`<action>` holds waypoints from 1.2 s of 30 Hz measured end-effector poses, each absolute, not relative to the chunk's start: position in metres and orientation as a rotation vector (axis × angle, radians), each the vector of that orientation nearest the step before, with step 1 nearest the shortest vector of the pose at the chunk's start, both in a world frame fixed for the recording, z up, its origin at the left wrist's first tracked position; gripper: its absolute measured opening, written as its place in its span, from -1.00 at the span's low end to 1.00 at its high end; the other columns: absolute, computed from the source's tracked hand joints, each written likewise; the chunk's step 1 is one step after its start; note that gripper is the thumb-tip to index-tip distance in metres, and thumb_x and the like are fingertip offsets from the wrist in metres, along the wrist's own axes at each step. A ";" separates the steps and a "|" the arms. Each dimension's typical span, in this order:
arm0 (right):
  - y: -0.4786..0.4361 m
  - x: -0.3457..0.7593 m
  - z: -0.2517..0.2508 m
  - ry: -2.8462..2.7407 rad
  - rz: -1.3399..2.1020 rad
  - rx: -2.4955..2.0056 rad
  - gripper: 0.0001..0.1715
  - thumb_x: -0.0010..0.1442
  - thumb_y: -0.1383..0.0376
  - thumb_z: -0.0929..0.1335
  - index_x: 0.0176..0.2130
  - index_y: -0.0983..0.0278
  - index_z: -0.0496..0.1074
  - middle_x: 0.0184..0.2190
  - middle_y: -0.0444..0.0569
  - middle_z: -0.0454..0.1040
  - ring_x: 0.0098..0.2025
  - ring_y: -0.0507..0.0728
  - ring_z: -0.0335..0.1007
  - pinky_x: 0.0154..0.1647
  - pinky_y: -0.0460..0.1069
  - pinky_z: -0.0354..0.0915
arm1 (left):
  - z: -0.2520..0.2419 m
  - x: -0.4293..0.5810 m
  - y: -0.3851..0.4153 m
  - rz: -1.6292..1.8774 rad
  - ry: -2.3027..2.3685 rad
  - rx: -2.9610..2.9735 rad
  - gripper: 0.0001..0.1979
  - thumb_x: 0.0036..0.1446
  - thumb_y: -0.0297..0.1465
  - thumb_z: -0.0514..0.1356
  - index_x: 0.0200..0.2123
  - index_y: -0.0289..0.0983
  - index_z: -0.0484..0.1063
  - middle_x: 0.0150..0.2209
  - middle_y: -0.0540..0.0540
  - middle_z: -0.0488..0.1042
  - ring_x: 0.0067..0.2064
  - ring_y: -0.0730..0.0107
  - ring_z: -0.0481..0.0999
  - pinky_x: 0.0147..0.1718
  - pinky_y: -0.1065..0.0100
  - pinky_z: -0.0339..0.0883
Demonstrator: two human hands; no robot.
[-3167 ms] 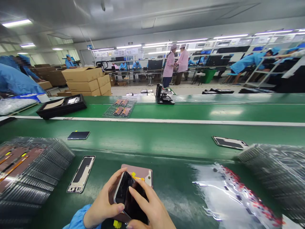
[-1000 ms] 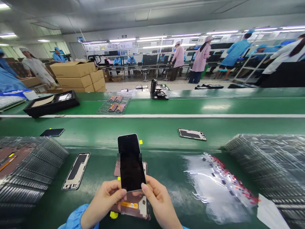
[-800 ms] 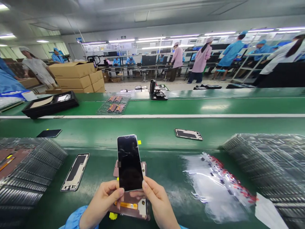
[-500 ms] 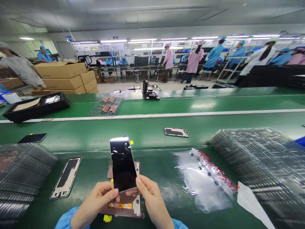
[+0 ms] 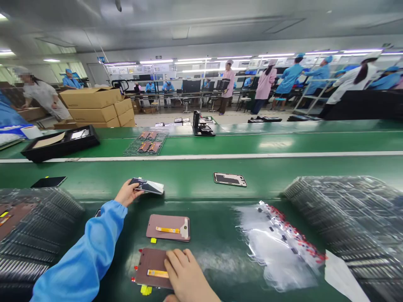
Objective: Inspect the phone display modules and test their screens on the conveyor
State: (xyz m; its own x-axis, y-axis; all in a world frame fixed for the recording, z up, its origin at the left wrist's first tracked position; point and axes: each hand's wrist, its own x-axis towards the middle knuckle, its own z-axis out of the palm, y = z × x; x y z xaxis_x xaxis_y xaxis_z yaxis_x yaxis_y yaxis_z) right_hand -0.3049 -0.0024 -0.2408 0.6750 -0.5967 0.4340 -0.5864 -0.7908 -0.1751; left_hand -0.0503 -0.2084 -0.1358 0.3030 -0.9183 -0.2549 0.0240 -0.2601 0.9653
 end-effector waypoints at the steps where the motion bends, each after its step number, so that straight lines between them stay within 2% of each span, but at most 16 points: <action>1: -0.001 -0.301 -0.250 1.021 -0.787 -2.934 -0.20 0.05 -0.13 0.49 0.05 0.37 0.45 0.02 0.17 0.54 -0.05 0.32 0.46 -0.03 0.13 0.41 | -0.138 -0.046 -0.214 -1.073 -0.863 1.572 -0.53 0.27 -0.47 0.16 0.21 -0.28 0.17 0.01 -0.20 0.44 -0.14 0.27 0.55 -0.19 0.18 0.54; 4: 0.002 -0.292 -0.267 1.042 -1.003 -3.022 -0.46 0.19 -0.03 0.43 -0.03 0.32 0.48 -0.12 0.09 0.61 -0.24 0.22 0.49 -0.17 0.07 0.41 | -0.142 -0.033 -0.220 -0.822 -0.950 1.653 -0.35 0.18 -0.45 0.24 0.29 -0.25 0.08 0.31 -0.30 0.13 0.26 -0.06 0.24 0.18 -0.12 0.25; 6: 0.002 -0.290 -0.266 1.002 -1.214 -3.019 -0.60 0.33 0.06 0.32 -0.07 0.32 0.48 -0.20 0.07 0.63 -0.29 0.19 0.51 -0.19 0.06 0.41 | -0.144 -0.028 -0.213 -0.690 -1.029 1.684 -0.29 0.13 -0.45 0.27 0.31 -0.27 0.06 0.39 -0.32 -0.07 0.39 -0.13 -0.04 0.33 -0.15 -0.06; 7: 0.003 -0.292 -0.261 0.979 -1.296 -3.015 -0.67 0.38 0.16 0.27 -0.08 0.34 0.48 -0.24 0.06 0.64 -0.30 0.17 0.52 -0.18 0.05 0.42 | -0.144 -0.027 -0.207 -0.656 -1.075 1.687 -0.30 0.12 -0.45 0.26 0.30 -0.28 0.08 0.39 -0.33 -0.07 0.40 -0.10 -0.08 0.35 -0.11 -0.14; 10: 0.001 -0.308 -0.240 0.914 -1.310 -3.002 -0.66 0.36 0.49 0.16 -0.04 0.42 0.45 -0.22 0.07 0.64 -0.21 0.14 0.57 -0.13 0.03 0.45 | -0.144 -0.035 -0.178 -0.689 -1.229 1.655 -0.46 0.10 -0.40 0.23 0.17 -0.28 0.24 0.25 -0.31 0.17 0.29 -0.01 0.18 0.30 0.00 0.04; 13: -0.003 -0.326 -0.216 1.028 -1.335 -2.879 -0.51 0.31 0.54 0.15 0.18 0.51 0.30 -0.07 0.18 0.59 -0.04 0.18 0.55 -0.10 0.02 0.49 | -0.142 -0.055 -0.134 -0.915 -1.395 1.600 -0.69 0.01 -0.24 0.29 -0.23 -0.33 0.43 -0.17 -0.25 0.47 -0.06 -0.02 0.49 -0.05 0.01 0.42; 15: -0.007 -0.329 -0.204 1.212 -1.497 -2.776 -0.41 0.28 0.55 0.16 0.27 0.52 0.20 -0.02 0.24 0.56 0.03 0.20 0.52 -0.09 0.02 0.50 | -0.142 -0.076 -0.100 -1.180 -1.517 1.514 -0.61 -0.11 -0.12 0.38 -0.40 -0.34 0.46 -0.41 -0.18 0.50 -0.28 0.02 0.55 -0.29 0.07 0.49; 16: -0.009 -0.327 -0.198 1.287 -1.567 -2.758 -0.40 0.27 0.56 0.16 0.27 0.53 0.20 0.00 0.26 0.55 0.04 0.21 0.51 -0.10 0.02 0.51 | -0.144 -0.088 -0.082 -1.317 -1.557 1.433 -0.53 -0.17 -0.08 0.42 -0.34 -0.34 0.50 -0.39 -0.19 0.54 -0.28 0.03 0.57 -0.29 0.09 0.51; 18: -0.011 -0.319 -0.187 1.359 -1.628 -2.793 -0.47 0.27 0.57 0.16 0.19 0.53 0.32 -0.01 0.28 0.55 0.01 0.24 0.53 -0.13 0.04 0.52 | -0.150 -0.113 -0.052 -1.582 -1.505 1.162 -0.23 -0.21 -0.04 0.46 0.06 -0.28 0.44 -0.02 -0.29 0.55 0.03 -0.03 0.52 0.01 0.06 0.44; 20: -0.012 -0.310 -0.177 1.300 -1.580 -2.853 -0.62 0.34 0.47 0.19 0.06 0.52 0.43 -0.04 0.27 0.56 -0.03 0.28 0.55 -0.14 0.06 0.54 | -0.157 -0.132 -0.032 -1.638 -1.275 1.097 -0.25 -0.04 0.03 0.36 0.15 -0.25 0.39 0.17 -0.29 0.44 0.24 -0.02 0.36 0.25 0.06 0.21; 22: -0.012 -0.306 -0.170 1.184 -1.508 -2.824 -0.62 0.41 0.29 0.20 0.00 0.47 0.47 -0.04 0.25 0.57 -0.05 0.28 0.55 -0.15 0.08 0.55 | -0.161 -0.142 -0.024 -1.589 -1.079 1.174 -0.33 0.08 0.06 0.25 0.11 -0.28 0.44 0.18 -0.28 0.44 0.27 -0.02 0.31 0.32 0.08 0.09; 24: -0.013 -0.309 -0.166 1.197 -1.512 -2.657 -0.61 0.43 0.22 0.20 0.02 0.40 0.46 -0.04 0.21 0.56 -0.06 0.25 0.54 -0.15 0.08 0.55 | -0.162 -0.144 -0.024 -1.569 -1.039 1.220 -0.36 0.11 0.04 0.24 0.10 -0.28 0.46 0.15 -0.25 0.47 0.22 -0.03 0.37 0.28 0.09 0.15; 28: -0.024 -0.329 -0.170 1.462 -1.618 -2.185 -0.68 0.40 0.30 0.24 0.08 0.29 0.41 -0.11 0.10 0.57 -0.12 0.19 0.55 -0.16 0.06 0.54 | -0.159 -0.137 -0.025 -1.711 -1.222 1.144 -0.41 0.12 0.00 0.25 0.08 -0.27 0.49 0.01 -0.20 0.57 0.00 0.03 0.53 0.07 0.13 0.38; 30: -0.030 -0.337 -0.172 1.421 -1.611 -2.063 -0.75 0.40 0.28 0.27 0.01 0.23 0.46 -0.15 0.03 0.58 -0.16 0.15 0.56 -0.18 0.00 0.54 | -0.160 -0.136 -0.022 -1.739 -1.296 1.132 -0.43 0.13 0.00 0.25 0.06 -0.27 0.50 -0.04 -0.17 0.59 -0.05 0.07 0.54 0.02 0.17 0.40; 33: -0.035 -0.339 -0.173 1.392 -1.690 -2.126 -0.81 0.36 0.37 0.30 -0.13 0.22 0.53 -0.13 0.03 0.57 -0.16 0.13 0.54 -0.17 -0.02 0.52 | -0.165 -0.137 -0.017 -1.702 -1.312 1.134 -0.41 0.12 0.02 0.24 0.09 -0.24 0.47 0.01 -0.16 0.57 -0.01 0.09 0.51 0.03 0.20 0.38; 36: -0.031 -0.331 -0.172 1.425 -1.820 -2.464 -0.70 0.28 0.53 0.31 -0.02 0.37 0.49 -0.03 0.19 0.52 -0.08 0.21 0.48 -0.10 0.07 0.46 | -0.167 -0.141 -0.016 -1.645 -1.301 1.174 -0.37 0.10 0.06 0.23 0.07 -0.27 0.47 0.05 -0.21 0.54 0.04 0.04 0.48 0.07 0.16 0.35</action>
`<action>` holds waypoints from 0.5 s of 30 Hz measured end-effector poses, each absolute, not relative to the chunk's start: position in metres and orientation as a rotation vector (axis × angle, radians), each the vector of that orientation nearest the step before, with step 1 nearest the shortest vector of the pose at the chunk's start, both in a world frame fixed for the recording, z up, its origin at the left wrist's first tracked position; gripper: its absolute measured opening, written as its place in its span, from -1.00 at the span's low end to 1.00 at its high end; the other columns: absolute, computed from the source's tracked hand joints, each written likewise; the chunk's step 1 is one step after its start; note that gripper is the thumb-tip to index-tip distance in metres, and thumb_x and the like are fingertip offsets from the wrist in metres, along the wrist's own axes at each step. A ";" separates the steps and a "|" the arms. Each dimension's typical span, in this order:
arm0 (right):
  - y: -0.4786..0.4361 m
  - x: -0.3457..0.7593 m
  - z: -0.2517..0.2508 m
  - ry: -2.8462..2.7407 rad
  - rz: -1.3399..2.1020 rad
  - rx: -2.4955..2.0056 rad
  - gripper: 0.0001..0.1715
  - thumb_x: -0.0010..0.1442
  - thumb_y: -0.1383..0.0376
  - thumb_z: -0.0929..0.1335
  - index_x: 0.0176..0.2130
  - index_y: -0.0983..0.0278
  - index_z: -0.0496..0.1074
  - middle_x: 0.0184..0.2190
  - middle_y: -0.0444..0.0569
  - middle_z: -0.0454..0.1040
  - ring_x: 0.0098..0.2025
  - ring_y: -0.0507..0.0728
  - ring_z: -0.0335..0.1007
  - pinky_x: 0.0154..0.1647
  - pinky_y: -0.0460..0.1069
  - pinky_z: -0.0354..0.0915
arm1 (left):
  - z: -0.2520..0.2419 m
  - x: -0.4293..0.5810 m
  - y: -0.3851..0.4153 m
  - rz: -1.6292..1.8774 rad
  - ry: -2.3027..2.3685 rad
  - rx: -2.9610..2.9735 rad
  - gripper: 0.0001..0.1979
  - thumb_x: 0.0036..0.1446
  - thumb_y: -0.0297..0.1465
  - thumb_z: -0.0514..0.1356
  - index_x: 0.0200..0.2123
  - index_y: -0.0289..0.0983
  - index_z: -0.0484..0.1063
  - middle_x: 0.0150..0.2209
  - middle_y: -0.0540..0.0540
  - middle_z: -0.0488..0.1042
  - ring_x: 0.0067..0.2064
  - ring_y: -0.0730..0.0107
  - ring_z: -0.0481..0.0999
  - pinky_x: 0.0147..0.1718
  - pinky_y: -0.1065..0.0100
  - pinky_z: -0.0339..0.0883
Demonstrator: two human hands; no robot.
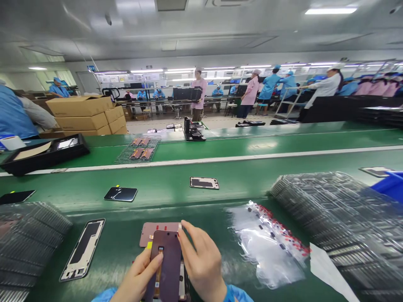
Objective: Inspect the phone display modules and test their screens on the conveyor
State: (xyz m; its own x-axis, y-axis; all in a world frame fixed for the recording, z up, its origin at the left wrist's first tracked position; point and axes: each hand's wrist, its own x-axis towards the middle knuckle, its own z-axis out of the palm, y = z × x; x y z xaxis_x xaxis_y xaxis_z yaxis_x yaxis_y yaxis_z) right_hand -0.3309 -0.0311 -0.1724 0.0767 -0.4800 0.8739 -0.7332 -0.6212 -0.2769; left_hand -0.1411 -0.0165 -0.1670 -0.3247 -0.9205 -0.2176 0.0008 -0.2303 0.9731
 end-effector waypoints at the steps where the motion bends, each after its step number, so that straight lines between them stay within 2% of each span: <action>1: -0.028 -0.327 -0.171 -1.139 1.513 2.114 -0.67 0.26 0.57 0.30 0.00 0.41 0.47 -0.03 0.23 0.52 -0.06 0.23 0.46 -0.09 0.10 0.44 | -0.167 -0.142 -0.018 -1.619 -1.298 1.199 -0.35 0.09 0.08 0.23 0.06 -0.29 0.47 0.06 -0.23 0.53 0.06 0.01 0.47 0.10 0.14 0.32; 3: -0.020 -0.319 -0.168 -0.996 1.528 2.202 -0.70 0.24 0.58 0.28 -0.06 0.43 0.47 -0.08 0.22 0.54 -0.08 0.23 0.45 -0.10 0.12 0.40 | -0.165 -0.144 -0.022 -1.550 -1.296 1.249 -0.33 0.06 0.10 0.24 0.03 -0.31 0.49 0.06 -0.25 0.52 0.09 -0.02 0.45 0.16 0.11 0.26; 6: -0.009 -0.311 -0.162 -0.907 1.732 2.442 -0.78 0.26 0.52 0.26 -0.19 0.33 0.45 -0.13 0.11 0.53 -0.13 0.16 0.45 -0.12 0.07 0.37 | -0.163 -0.144 -0.027 -1.517 -1.309 1.249 -0.33 0.04 0.11 0.24 0.00 -0.31 0.50 0.04 -0.26 0.54 0.12 -0.07 0.42 0.19 0.07 0.22; 10: -0.014 -0.317 -0.159 -1.391 2.079 2.556 -0.92 0.28 0.38 0.33 -0.29 0.22 0.40 -0.01 0.03 0.46 0.01 0.13 0.43 -0.01 -0.02 0.37 | -0.160 -0.145 -0.021 -1.712 -1.359 1.168 -0.34 0.04 0.09 0.25 0.05 -0.27 0.48 0.06 -0.22 0.52 0.13 -0.06 0.41 0.17 0.08 0.25; 11: -0.019 -0.320 -0.160 -1.542 2.153 2.555 -0.90 0.27 0.34 0.35 -0.33 0.22 0.38 0.00 0.02 0.46 0.03 0.14 0.43 -0.01 -0.03 0.37 | -0.159 -0.146 -0.018 -1.767 -1.375 1.159 -0.34 0.04 0.09 0.26 0.06 -0.26 0.47 0.07 -0.21 0.51 0.12 -0.05 0.42 0.16 0.08 0.26; 13: -0.029 -0.325 -0.161 -1.722 2.235 2.579 -0.81 0.25 0.27 0.38 -0.40 0.22 0.35 -0.03 0.01 0.47 0.00 0.15 0.44 -0.06 -0.04 0.37 | -0.157 -0.146 -0.013 -1.836 -1.419 1.146 -0.32 0.04 0.11 0.25 0.08 -0.25 0.47 0.07 -0.21 0.51 0.11 -0.04 0.42 0.15 0.08 0.27; 15: -0.036 -0.329 -0.161 -1.800 2.205 2.657 -0.87 0.24 0.26 0.39 -0.35 0.22 0.39 -0.13 -0.01 0.50 -0.12 0.14 0.46 -0.15 -0.03 0.38 | -0.156 -0.145 -0.010 -1.844 -1.480 1.120 -0.31 0.05 0.12 0.23 0.09 -0.24 0.46 0.07 -0.19 0.50 0.12 -0.02 0.40 0.18 0.09 0.23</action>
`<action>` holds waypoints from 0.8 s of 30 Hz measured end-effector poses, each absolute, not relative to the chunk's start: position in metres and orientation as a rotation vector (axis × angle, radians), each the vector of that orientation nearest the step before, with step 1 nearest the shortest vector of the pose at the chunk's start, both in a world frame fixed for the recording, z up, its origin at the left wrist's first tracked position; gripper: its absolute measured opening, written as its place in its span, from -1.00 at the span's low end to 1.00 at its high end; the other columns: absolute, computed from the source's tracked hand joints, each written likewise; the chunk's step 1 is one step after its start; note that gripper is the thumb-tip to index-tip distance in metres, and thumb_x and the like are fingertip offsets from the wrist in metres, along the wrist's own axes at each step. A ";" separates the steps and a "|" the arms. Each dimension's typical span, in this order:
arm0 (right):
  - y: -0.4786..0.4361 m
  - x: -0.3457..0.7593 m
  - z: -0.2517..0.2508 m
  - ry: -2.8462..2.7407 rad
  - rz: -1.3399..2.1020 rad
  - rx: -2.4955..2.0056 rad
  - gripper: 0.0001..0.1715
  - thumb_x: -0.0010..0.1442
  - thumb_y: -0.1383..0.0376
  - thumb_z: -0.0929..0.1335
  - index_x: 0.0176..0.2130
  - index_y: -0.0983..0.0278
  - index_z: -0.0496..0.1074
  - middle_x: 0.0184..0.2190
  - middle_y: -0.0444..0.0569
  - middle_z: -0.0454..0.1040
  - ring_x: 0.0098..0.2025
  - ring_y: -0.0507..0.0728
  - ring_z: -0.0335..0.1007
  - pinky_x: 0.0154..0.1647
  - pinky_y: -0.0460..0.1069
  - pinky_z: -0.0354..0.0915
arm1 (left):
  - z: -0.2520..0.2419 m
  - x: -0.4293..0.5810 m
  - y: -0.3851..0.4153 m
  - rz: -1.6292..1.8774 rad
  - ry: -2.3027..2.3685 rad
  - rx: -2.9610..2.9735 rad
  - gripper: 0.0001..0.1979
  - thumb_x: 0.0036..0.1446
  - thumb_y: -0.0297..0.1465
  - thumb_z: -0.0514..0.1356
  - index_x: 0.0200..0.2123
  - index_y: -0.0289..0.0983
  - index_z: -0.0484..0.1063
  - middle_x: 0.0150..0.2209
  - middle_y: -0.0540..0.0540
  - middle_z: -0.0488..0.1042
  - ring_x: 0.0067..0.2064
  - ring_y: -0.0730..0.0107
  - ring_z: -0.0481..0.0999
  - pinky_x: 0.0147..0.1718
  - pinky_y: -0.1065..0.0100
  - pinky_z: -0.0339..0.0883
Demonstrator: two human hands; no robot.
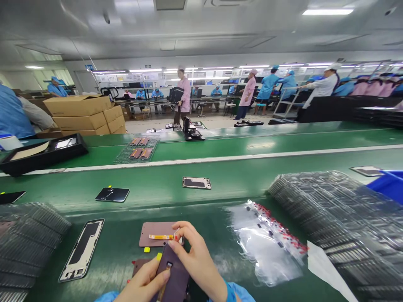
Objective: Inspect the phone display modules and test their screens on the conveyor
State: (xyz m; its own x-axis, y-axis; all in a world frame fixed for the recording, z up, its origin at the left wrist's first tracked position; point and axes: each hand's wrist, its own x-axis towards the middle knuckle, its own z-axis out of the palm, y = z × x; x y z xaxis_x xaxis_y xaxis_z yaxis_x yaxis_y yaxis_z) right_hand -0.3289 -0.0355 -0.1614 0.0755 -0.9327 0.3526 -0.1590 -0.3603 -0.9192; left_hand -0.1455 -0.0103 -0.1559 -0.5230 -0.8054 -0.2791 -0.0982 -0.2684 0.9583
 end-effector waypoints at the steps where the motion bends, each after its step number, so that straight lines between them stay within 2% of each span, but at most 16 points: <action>1: -0.037 -0.330 -0.161 1.097 -1.304 -1.649 -0.90 0.24 0.26 0.39 -0.32 0.22 0.41 -0.20 -0.03 0.51 -0.20 0.12 0.45 -0.20 -0.04 0.37 | -0.156 -0.145 -0.009 -1.846 -1.510 1.111 -0.31 0.06 0.12 0.22 0.09 -0.24 0.46 0.05 -0.18 0.51 0.10 0.00 0.42 0.17 0.10 0.24; 4: -0.036 -0.331 -0.158 1.088 -1.259 -1.870 -0.87 0.32 0.30 0.34 -0.28 0.24 0.47 -0.39 -0.09 0.44 -0.35 0.09 0.39 -0.35 -0.05 0.32 | -0.158 -0.142 -0.009 -1.835 -1.590 1.149 -0.32 0.10 0.12 0.17 0.10 -0.25 0.44 -0.04 -0.18 0.55 0.02 0.03 0.46 0.09 0.11 0.31; 6: -0.032 -0.328 -0.156 1.141 -1.421 -2.193 -0.76 0.38 0.36 0.27 -0.29 0.28 0.49 -0.44 -0.05 0.41 -0.39 0.10 0.35 -0.40 -0.03 0.28 | -0.161 -0.141 -0.009 -1.744 -1.626 1.226 -0.33 0.10 0.12 0.16 0.05 -0.27 0.47 -0.03 -0.20 0.54 0.03 0.02 0.44 0.09 0.12 0.29; 8: -0.025 -0.321 -0.154 1.177 -1.634 -2.564 -0.73 0.39 0.43 0.21 -0.21 0.37 0.49 -0.47 -0.01 0.42 -0.42 0.13 0.32 -0.43 0.01 0.25 | -0.163 -0.143 -0.011 -1.648 -1.616 1.305 -0.38 0.09 0.10 0.18 -0.02 -0.29 0.49 -0.02 -0.21 0.53 0.04 0.02 0.42 0.11 0.14 0.26; 11: -0.014 -0.311 -0.151 1.058 -1.685 -2.958 -0.72 0.35 0.51 0.19 -0.19 0.46 0.47 -0.55 -0.01 0.43 -0.50 0.11 0.30 -0.49 0.03 0.25 | -0.160 -0.146 -0.017 -1.634 -1.482 1.308 -0.49 0.09 0.02 0.22 -0.13 -0.31 0.52 -0.11 -0.18 0.56 -0.02 0.08 0.45 0.06 0.19 0.28; 14: -0.004 -0.307 -0.147 0.982 -1.665 -3.033 -0.70 0.33 0.55 0.18 -0.24 0.42 0.46 -0.60 -0.06 0.43 -0.55 0.08 0.32 -0.51 0.02 0.30 | -0.152 -0.147 -0.021 -1.736 -1.292 1.140 -0.65 0.07 -0.16 0.31 -0.17 -0.30 0.55 -0.17 -0.13 0.58 -0.07 0.15 0.49 0.01 0.27 0.30; 16: -0.002 -0.309 -0.144 1.014 -1.698 -2.983 -0.70 0.33 0.55 0.17 -0.22 0.42 0.45 -0.55 -0.03 0.48 -0.45 0.11 0.43 -0.41 0.02 0.38 | -0.147 -0.146 -0.022 -1.894 -1.096 1.024 -0.71 -0.01 -0.29 0.36 -0.21 -0.30 0.57 -0.23 -0.11 0.60 -0.14 0.22 0.52 -0.09 0.35 0.34; 19: -0.005 -0.311 -0.142 0.974 -1.744 -2.863 -0.71 0.35 0.54 0.16 -0.19 0.45 0.44 -0.50 0.02 0.48 -0.33 0.13 0.49 -0.32 0.01 0.43 | -0.144 -0.142 -0.025 -2.197 -0.708 0.873 -0.73 -0.02 -0.24 0.33 -0.34 -0.33 0.59 -0.39 -0.10 0.57 -0.30 0.31 0.53 -0.29 0.42 0.35; 21: -0.009 -0.307 -0.144 0.884 -1.722 -2.843 -0.66 0.36 0.52 0.14 -0.25 0.46 0.45 -0.54 0.00 0.43 -0.42 0.10 0.43 -0.40 -0.02 0.40 | -0.143 -0.142 -0.031 -2.305 -0.610 0.890 -0.66 0.04 -0.14 0.31 -0.43 -0.36 0.57 -0.49 -0.08 0.53 -0.43 0.41 0.48 -0.44 0.48 0.30; 24: -0.013 -0.298 -0.154 0.769 -1.578 -2.983 -0.57 0.36 0.51 0.12 -0.38 0.41 0.46 -0.63 -0.07 0.33 -0.60 0.07 0.26 -0.62 -0.03 0.27 | -0.145 -0.144 -0.045 -2.240 -0.824 1.022 -0.67 0.01 -0.19 0.40 -0.49 -0.38 0.54 -0.54 -0.05 0.50 -0.53 0.52 0.40 -0.51 0.52 0.25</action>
